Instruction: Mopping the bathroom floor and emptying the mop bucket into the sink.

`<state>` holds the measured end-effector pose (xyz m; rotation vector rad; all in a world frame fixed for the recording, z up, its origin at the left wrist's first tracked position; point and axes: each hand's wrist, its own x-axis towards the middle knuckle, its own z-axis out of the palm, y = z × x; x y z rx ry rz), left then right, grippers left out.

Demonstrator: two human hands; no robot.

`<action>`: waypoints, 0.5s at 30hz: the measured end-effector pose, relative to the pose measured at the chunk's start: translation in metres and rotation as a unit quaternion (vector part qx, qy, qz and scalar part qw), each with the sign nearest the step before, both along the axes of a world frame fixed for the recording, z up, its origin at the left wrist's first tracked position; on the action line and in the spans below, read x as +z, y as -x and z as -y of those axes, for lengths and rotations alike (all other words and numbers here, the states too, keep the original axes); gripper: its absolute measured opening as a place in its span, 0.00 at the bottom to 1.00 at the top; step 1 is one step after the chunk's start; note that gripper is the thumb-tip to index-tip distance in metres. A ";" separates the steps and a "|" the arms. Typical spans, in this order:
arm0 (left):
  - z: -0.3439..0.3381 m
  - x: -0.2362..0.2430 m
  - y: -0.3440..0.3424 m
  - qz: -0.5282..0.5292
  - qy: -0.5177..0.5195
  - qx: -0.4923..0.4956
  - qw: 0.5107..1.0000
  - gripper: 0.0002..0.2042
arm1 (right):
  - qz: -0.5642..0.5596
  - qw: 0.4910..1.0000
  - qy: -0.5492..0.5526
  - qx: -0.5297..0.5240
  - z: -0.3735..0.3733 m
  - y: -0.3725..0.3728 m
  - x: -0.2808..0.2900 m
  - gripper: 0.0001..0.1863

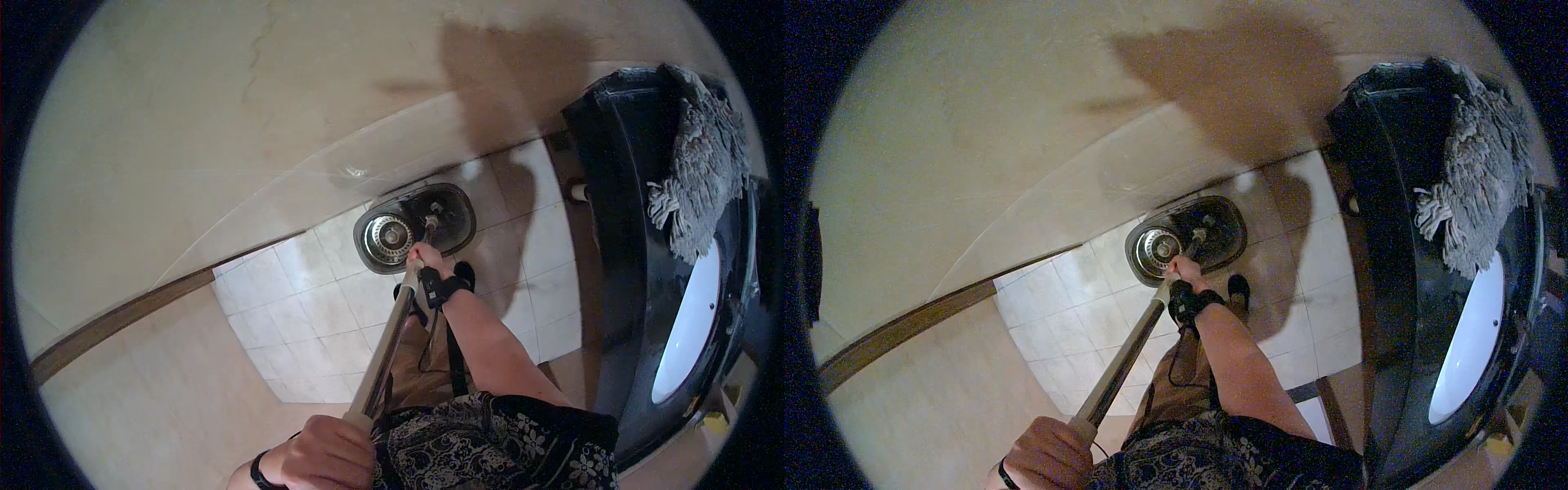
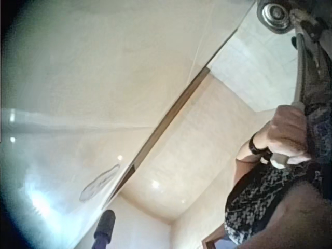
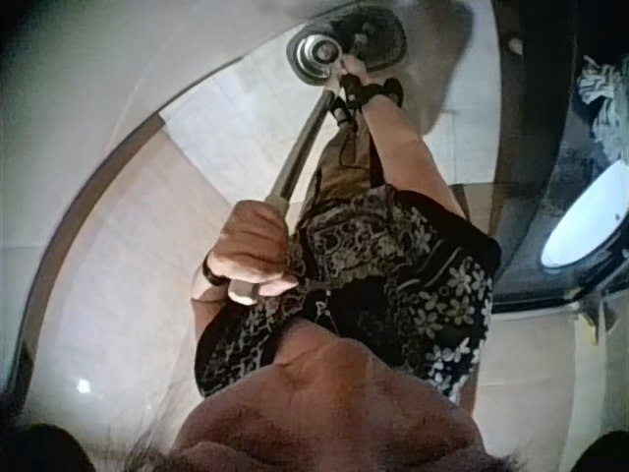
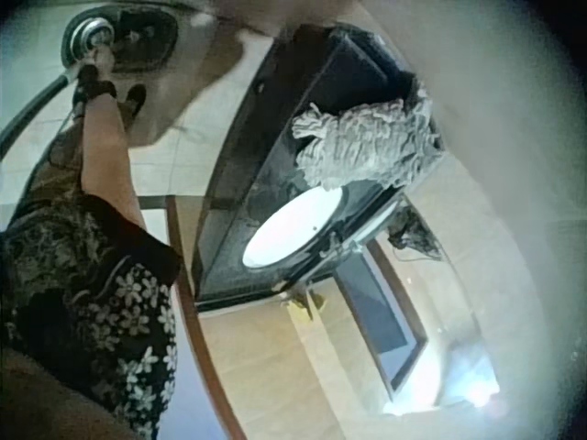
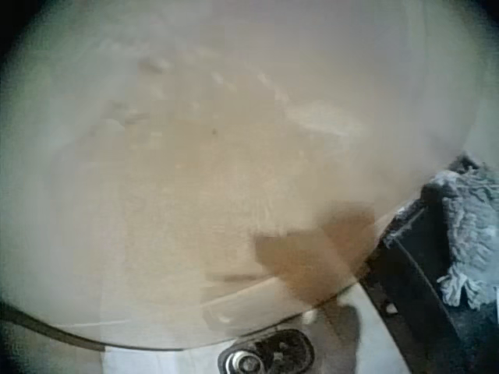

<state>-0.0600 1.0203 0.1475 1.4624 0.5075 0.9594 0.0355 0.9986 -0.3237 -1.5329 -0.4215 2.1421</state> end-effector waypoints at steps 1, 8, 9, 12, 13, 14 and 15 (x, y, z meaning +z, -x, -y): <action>0.005 0.001 -0.002 -0.003 -0.003 0.005 1.000 0.10 | -0.028 1.000 -0.005 -0.005 0.000 -0.002 -0.004 0.13; 0.037 0.041 0.013 -0.030 -0.012 -0.027 0.999 0.12 | -0.244 0.958 0.042 -0.141 0.022 0.017 0.076 0.13; 0.042 0.050 0.014 -0.012 -0.018 0.002 1.000 0.12 | -0.267 0.926 0.144 -0.225 0.028 0.024 0.084 0.13; 0.066 0.066 0.027 0.056 -0.060 0.083 0.993 0.10 | -0.255 0.900 0.040 -0.350 0.061 0.047 0.117 0.10; 0.071 0.075 0.035 0.084 -0.055 0.059 0.993 0.11 | -0.351 0.847 0.154 -0.369 0.064 0.047 0.127 0.10; 0.078 0.088 0.047 0.108 -0.050 0.038 0.992 0.11 | -0.438 0.773 0.269 -0.372 0.067 0.049 0.146 0.10; 0.081 0.104 0.052 0.112 -0.053 0.036 0.992 0.11 | -0.406 0.799 0.243 -0.371 0.068 0.054 0.174 0.10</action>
